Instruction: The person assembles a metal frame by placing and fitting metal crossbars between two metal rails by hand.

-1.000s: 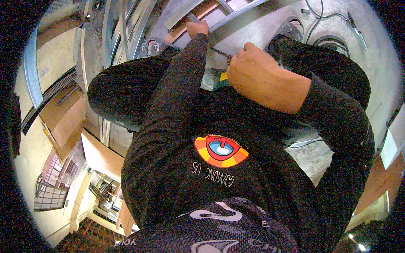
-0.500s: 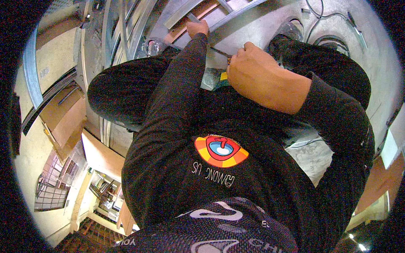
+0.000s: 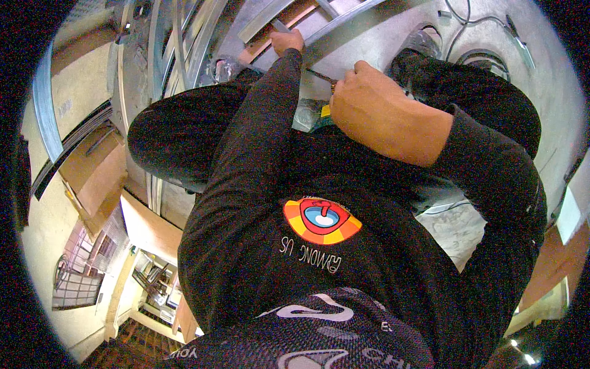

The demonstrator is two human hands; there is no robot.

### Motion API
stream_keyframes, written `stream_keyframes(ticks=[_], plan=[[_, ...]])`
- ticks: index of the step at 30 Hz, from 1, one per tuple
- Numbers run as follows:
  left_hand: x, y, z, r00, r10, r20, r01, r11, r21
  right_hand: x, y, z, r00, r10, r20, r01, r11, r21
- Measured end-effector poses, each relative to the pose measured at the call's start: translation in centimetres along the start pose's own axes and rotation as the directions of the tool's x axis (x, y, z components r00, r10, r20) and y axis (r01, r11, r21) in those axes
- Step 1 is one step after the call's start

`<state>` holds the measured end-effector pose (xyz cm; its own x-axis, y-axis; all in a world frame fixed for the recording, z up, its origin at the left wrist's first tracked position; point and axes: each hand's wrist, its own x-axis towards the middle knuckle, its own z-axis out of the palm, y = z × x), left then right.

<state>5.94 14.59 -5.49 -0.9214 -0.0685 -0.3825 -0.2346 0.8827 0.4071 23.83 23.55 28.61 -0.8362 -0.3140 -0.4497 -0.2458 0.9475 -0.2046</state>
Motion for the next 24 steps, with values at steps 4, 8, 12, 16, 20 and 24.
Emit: stream_keyframes(ticks=[4,8,12,16,20,24], plan=[[0.3,-0.1,-0.9,1.0,0.012,0.02,-0.012,1.0,-0.001,0.2,-0.2,-0.1,1.0,-0.015,-0.006,0.015,1.0,-0.002],[-0.4,0.6,-0.7,0.999,-0.004,0.044,0.004,1.0,-0.011,0.2,0.0,0.1,0.999,-0.014,0.047,0.013,1.0,0.015],[0.3,0.5,-0.8,0.999,0.0,0.044,0.001,1.0,-0.024,0.5,-0.1,-1.0,0.991,0.029,0.13,-0.036,0.998,0.048],[0.5,0.4,-0.7,0.999,-0.019,0.03,0.018,0.999,0.033,0.6,-0.3,-1.9,0.973,-0.024,0.228,0.001,0.995,0.1],[0.9,-1.1,-1.9,0.98,0.148,-0.133,-0.136,0.986,0.095,-0.3,-1.5,-4.8,0.979,-0.119,0.165,0.118,0.993,0.016],[-3.3,-0.3,-1.3,0.95,0.304,-0.075,-0.288,0.942,0.174,-1.8,-1.5,-4.6,0.979,-0.118,0.165,0.098,0.988,0.123]])
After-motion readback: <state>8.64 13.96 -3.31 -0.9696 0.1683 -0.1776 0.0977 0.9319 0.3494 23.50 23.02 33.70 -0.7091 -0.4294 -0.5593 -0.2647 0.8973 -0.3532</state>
